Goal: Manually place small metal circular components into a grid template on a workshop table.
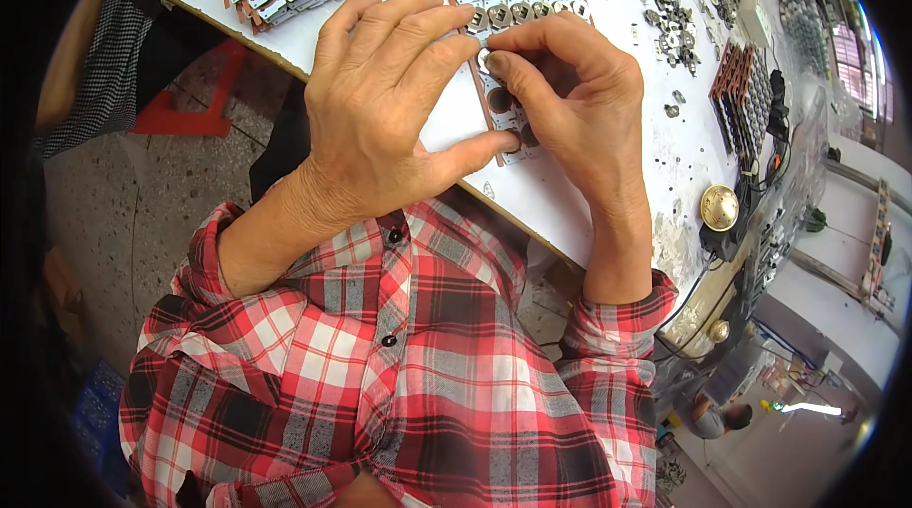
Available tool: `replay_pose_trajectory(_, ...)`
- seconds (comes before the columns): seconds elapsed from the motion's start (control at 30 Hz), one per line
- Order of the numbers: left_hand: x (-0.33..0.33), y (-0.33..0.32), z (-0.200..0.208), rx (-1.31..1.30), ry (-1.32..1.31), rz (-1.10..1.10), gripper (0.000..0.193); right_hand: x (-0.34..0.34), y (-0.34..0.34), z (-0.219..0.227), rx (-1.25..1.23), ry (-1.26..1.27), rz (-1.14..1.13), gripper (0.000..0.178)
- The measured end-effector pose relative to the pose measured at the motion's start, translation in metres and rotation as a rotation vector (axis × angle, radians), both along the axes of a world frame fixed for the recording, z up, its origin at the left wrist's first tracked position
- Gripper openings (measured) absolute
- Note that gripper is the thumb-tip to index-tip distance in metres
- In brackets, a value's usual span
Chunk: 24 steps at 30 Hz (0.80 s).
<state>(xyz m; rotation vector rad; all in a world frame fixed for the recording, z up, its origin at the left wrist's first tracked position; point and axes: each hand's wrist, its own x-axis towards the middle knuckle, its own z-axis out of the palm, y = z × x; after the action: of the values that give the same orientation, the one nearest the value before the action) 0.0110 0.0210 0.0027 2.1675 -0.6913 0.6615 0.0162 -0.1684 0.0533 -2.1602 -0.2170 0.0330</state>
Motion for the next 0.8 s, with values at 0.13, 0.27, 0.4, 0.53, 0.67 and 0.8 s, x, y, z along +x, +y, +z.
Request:
replay_pose_trajectory(0.13, 0.001, -0.001, 0.0, 0.007, 0.008, -0.01, 0.069, 0.001, -0.004, -0.003, 0.033, 0.005, 0.013, 0.01)
replay_pose_trajectory(0.27, 0.002, 0.001, 0.001, 0.016, -0.005, -0.028, 0.069, 0.005, -0.007, -0.001, 0.01, -0.025, 0.086, 0.011)
replay_pose_trajectory(0.4, 0.003, 0.003, 0.003, 0.03, -0.012, -0.035, 0.067, 0.005, -0.006, 0.001, -0.019, 0.041, 0.071, 0.015)
replay_pose_trajectory(0.53, 0.003, 0.003, 0.004, 0.052, -0.01, -0.024, 0.066, 0.01, -0.031, -0.002, 0.076, -0.197, -0.2, 0.025)
replay_pose_trajectory(0.67, 0.005, 0.001, 0.002, 0.042, -0.043, -0.025, 0.066, 0.018, -0.089, -0.002, -0.186, -0.231, -0.314, 0.029)
replay_pose_trajectory(0.8, 0.005, 0.002, 0.002, 0.047, -0.044, -0.023, 0.064, 0.027, -0.104, -0.01, -0.295, -0.231, -0.231, 0.031)
